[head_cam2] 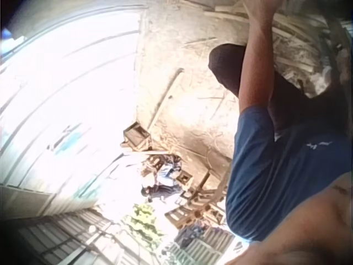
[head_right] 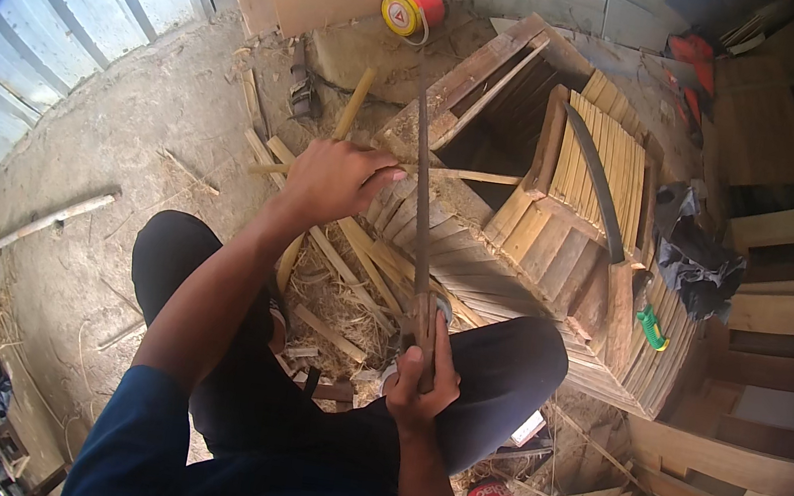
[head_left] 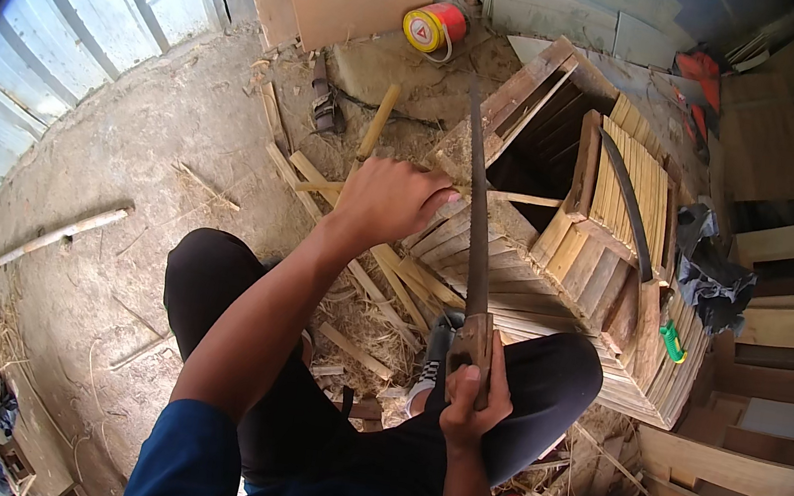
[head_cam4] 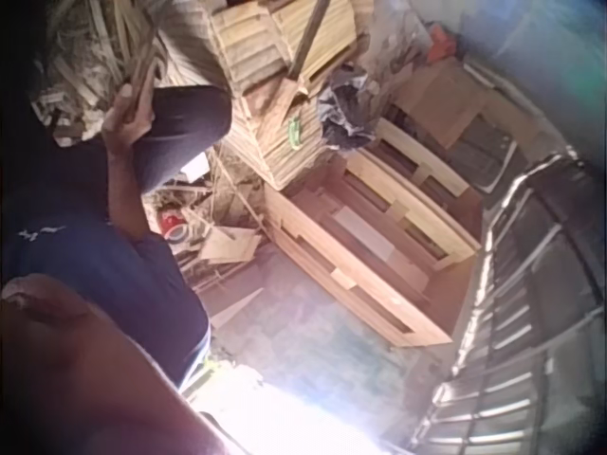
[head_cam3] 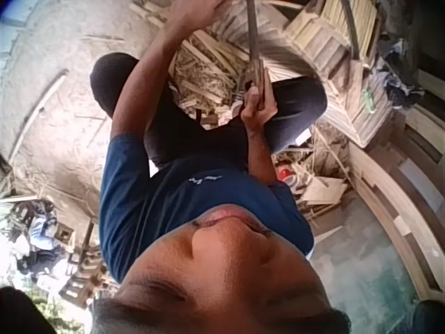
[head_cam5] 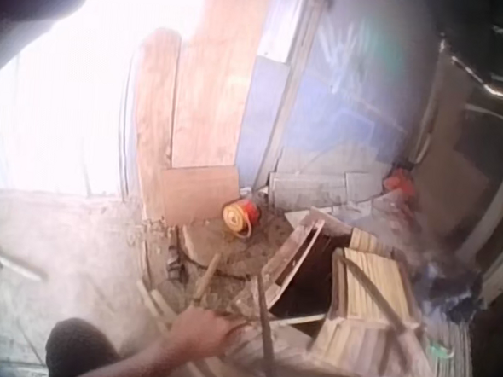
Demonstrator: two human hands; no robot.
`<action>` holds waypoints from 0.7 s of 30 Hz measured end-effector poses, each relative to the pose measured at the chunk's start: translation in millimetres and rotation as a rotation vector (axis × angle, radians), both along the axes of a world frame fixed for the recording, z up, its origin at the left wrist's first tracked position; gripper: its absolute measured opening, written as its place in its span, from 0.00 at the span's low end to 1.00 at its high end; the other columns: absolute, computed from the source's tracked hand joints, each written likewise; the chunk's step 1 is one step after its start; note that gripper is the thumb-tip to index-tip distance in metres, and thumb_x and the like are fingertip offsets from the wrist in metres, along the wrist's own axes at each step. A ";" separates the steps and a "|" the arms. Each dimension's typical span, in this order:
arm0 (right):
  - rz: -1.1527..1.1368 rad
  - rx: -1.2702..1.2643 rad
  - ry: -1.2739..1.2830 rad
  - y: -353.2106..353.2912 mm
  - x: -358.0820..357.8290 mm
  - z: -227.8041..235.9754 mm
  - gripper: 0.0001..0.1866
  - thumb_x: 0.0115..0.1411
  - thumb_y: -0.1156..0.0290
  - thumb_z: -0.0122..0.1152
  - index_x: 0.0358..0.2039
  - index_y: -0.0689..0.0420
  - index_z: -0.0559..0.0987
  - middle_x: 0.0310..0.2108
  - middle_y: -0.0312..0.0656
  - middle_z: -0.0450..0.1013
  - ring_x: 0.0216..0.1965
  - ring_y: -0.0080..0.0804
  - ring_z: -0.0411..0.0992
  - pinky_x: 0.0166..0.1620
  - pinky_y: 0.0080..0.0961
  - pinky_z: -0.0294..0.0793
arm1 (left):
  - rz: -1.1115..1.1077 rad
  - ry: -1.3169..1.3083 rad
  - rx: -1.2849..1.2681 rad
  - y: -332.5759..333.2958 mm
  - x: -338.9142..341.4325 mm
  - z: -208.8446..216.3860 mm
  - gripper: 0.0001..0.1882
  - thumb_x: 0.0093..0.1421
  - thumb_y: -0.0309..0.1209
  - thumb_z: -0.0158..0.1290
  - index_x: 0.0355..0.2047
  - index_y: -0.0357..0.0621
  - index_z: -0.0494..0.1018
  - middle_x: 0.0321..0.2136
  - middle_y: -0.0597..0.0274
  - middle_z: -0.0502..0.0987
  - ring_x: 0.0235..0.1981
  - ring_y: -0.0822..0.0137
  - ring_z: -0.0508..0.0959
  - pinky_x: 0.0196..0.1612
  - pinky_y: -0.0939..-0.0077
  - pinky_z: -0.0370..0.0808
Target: The person sits on the floor and uses a knife to shave a thin wooden stick, removing bark and smoothing the surface. The person repeatedly rotates the stick and shaves different sections, then places the finished stick on a stack of similar sticks.
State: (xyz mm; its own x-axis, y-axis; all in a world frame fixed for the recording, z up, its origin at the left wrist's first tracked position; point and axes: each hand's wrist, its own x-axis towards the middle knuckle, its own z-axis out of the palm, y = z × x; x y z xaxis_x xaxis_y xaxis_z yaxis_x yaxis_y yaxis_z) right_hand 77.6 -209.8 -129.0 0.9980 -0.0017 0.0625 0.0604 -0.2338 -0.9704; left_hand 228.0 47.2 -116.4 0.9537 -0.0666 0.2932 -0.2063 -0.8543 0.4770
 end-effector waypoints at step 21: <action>0.026 -0.177 -0.086 -6.0 -7.7 -6.9 0.26 0.65 0.72 0.54 0.60 0.74 0.73 0.34 0.51 0.82 0.28 0.26 0.80 0.35 0.23 0.79 | 0.016 0.011 -0.013 -1.4 0.7 1.1 0.13 0.67 0.45 0.55 0.35 0.52 0.81 0.24 0.54 0.81 0.28 0.46 0.81 0.31 0.52 0.76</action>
State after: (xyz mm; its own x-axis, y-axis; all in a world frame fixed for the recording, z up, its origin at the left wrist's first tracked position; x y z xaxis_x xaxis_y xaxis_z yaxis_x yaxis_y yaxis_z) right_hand 69.9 -215.8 -135.8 0.9886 0.0424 0.1445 0.1494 -0.3977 -0.9053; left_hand 228.7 45.9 -115.3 0.9577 -0.0477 0.2838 -0.1877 -0.8512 0.4902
